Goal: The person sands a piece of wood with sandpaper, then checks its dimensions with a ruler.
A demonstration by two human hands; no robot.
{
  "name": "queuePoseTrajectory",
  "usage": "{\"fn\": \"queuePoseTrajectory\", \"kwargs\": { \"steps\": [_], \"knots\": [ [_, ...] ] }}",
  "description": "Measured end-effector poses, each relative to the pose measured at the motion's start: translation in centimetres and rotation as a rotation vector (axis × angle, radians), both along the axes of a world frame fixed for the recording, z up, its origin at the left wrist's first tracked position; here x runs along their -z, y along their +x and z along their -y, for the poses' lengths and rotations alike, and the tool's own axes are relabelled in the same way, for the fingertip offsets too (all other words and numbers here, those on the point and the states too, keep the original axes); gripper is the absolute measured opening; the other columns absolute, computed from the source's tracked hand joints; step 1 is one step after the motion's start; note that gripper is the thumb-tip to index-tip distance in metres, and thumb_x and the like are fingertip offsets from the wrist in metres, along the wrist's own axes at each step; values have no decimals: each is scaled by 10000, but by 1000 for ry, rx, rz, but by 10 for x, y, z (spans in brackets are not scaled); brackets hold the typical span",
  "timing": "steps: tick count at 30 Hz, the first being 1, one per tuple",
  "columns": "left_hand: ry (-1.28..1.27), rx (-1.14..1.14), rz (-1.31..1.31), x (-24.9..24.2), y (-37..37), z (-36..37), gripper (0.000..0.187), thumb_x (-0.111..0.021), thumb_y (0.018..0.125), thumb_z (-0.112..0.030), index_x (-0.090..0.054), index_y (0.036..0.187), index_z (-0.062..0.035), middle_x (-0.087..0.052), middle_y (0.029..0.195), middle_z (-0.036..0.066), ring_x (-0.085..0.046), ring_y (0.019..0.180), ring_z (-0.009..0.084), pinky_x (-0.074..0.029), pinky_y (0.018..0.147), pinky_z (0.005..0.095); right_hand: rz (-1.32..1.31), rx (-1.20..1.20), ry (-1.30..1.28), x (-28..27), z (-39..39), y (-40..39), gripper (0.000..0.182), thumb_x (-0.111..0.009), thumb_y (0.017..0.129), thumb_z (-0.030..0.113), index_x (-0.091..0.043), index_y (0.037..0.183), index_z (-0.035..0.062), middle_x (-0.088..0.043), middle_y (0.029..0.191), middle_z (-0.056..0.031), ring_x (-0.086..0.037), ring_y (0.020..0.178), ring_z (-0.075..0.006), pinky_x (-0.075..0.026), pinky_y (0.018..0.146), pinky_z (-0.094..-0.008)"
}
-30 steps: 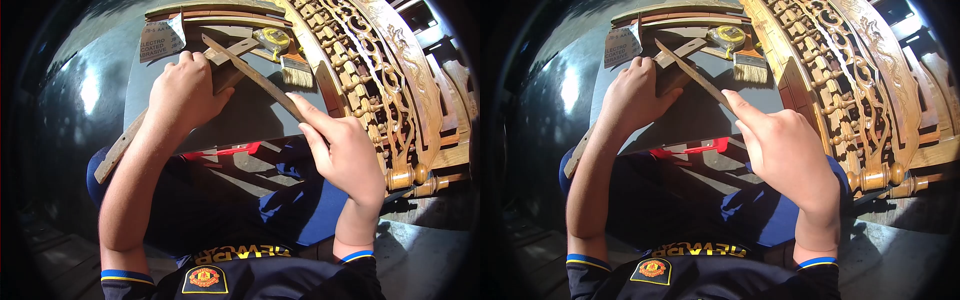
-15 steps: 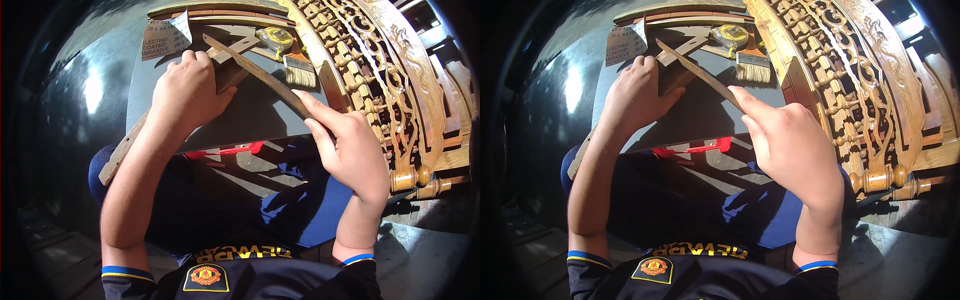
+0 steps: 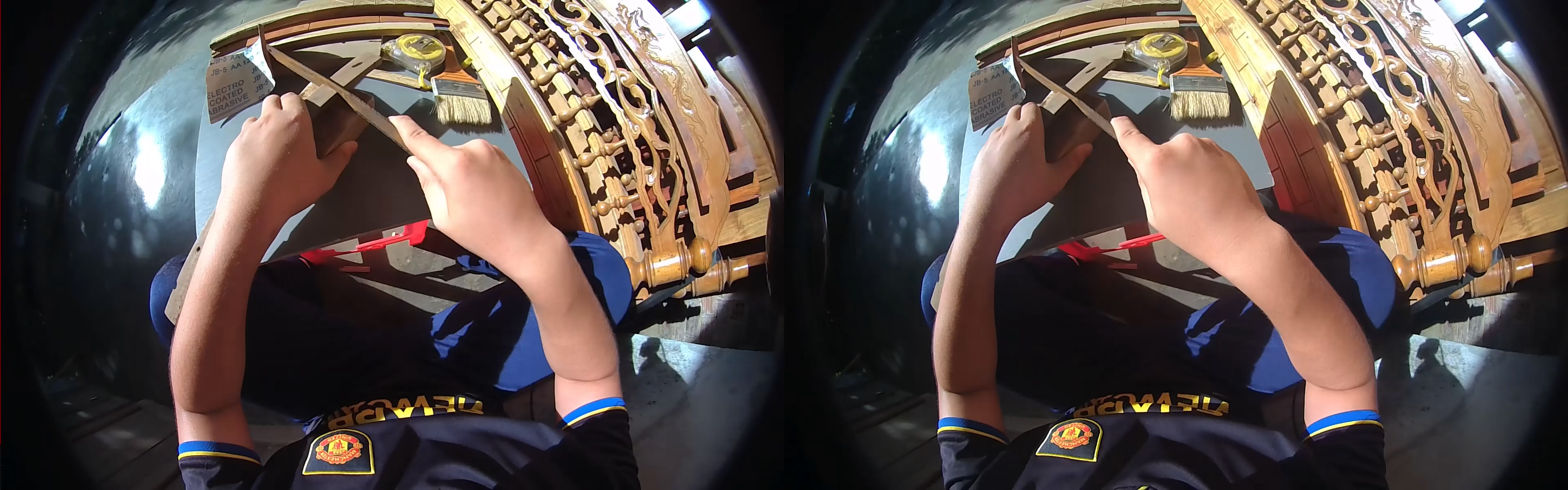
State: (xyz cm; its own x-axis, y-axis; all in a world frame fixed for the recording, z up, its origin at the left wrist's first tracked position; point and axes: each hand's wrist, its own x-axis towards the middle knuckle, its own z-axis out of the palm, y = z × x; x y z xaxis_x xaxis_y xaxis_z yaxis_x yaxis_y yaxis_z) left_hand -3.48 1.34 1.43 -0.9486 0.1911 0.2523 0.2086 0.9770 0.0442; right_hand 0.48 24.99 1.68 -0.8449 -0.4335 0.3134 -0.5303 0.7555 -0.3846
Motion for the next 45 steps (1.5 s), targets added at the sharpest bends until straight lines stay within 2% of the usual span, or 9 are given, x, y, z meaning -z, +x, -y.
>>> {"fn": "queuePoseTrajectory", "kwargs": {
  "steps": [4,7,11,15,21,28,33,38,45],
  "knots": [
    [-19,7,9,-3,2,-1,688,-817,900,-504,-633,1173,100,-710,1135,263,-746,1054,412,-625,909,459,159,15,50,-60,-47,44,426,-663,970,7,-700,1394,36,-713,811,-245,-697,647,-406,-536,625,-434],
    [-11,-20,10,-3,1,0,685,-814,902,-507,-634,1168,98,-708,1132,268,-745,1059,409,-624,911,460,116,23,61,-57,-47,38,407,-635,1001,75,-682,1402,22,-681,700,-239,-713,659,-399,-561,638,-485],
    [-17,-3,34,-5,1,-3,680,-813,901,-514,-637,1153,92,-706,1132,270,-742,1061,411,-623,912,462,44,46,-3,10,3,1,434,-626,986,69,-668,1415,20,-703,720,-251,-729,686,-413,-602,662,-491],
    [-14,-1,-9,-1,0,-1,683,-817,896,-517,-637,1145,94,-707,1134,274,-738,1062,426,-617,916,468,155,44,47,-64,-45,54,424,-650,975,3,-692,1396,26,-688,770,-248,-705,676,-424,-543,643,-461],
    [11,-2,31,-4,0,0,697,-810,898,-538,-644,1141,94,-709,1140,271,-739,1060,425,-615,925,472,10,-26,-70,2,0,-2,393,-624,987,64,-701,1369,21,-687,700,-249,-721,680,-412,-582,649,-488],
    [-4,-17,23,-5,2,-2,684,-816,896,-507,-645,1160,101,-712,1141,268,-742,1071,415,-613,924,466,119,3,10,-60,-49,47,389,-651,985,38,-699,1370,7,-696,789,-259,-715,702,-409,-547,646,-462],
    [1,-38,89,-10,4,-6,679,-805,908,-536,-637,1156,73,-703,1164,257,-726,1114,403,-591,945,476,28,-8,-112,5,8,-9,384,-647,1004,53,-693,1383,16,-678,763,-260,-696,669,-411,-536,629,-456],
    [4,-15,25,-4,1,-4,672,-805,901,-526,-649,1130,87,-719,1140,271,-740,1086,410,-610,941,466,140,-16,44,-55,-46,47,409,-630,981,11,-693,1385,22,-708,794,-247,-728,734,-406,-569,678,-451],
    [11,-12,60,-10,1,-9,676,-808,900,-521,-651,1147,89,-717,1146,268,-746,1083,403,-612,942,462,53,6,-15,4,5,-11,402,-650,1017,95,-677,1413,31,-708,838,-275,-719,720,-417,-566,666,-463]
  ]
}}
